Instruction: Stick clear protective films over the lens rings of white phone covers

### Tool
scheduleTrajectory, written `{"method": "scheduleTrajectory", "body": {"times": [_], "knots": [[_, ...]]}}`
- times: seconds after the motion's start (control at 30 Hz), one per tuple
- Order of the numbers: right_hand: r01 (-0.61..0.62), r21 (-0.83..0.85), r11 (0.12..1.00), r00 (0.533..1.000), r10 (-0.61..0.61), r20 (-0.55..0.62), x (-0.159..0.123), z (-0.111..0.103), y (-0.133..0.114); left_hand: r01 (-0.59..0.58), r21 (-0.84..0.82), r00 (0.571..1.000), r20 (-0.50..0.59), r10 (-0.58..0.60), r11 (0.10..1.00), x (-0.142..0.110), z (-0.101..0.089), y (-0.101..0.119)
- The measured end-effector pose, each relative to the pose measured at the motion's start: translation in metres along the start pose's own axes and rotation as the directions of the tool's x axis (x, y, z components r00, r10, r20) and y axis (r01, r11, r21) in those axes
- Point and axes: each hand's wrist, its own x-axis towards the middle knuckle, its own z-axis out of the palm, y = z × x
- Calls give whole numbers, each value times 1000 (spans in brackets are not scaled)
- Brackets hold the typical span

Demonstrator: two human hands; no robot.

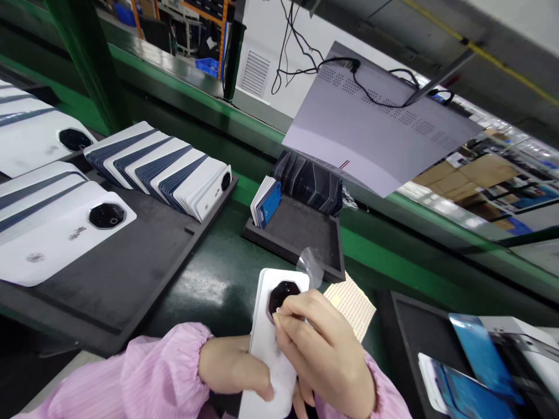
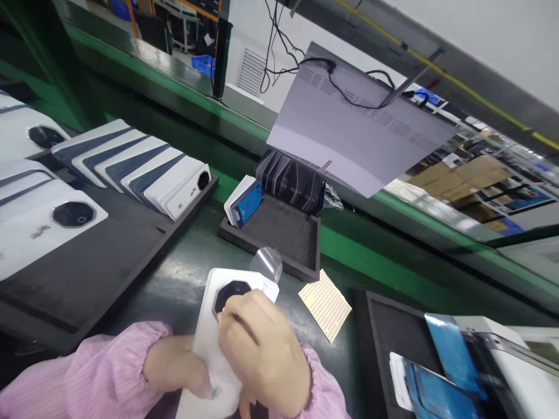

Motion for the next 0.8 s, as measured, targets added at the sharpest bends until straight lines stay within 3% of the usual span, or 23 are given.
{"method": "scheduleTrajectory", "body": {"times": [0.33, 0.47, 0.8], "knots": [[5, 119, 993, 1000, -5, -8, -2, -3, 0, 44, 95, 999, -33, -41, 994, -1, 0, -2], [7, 142, 990, 999, -2, -37, -1, -5, -1, 39, 163, 994, -103, -22, 986, -2, 3, 1], [11, 89, 996, 1000, -10, -12, -2, -4, -1, 31, 153, 994, -110, -15, 988, -1, 2, 1]]}}
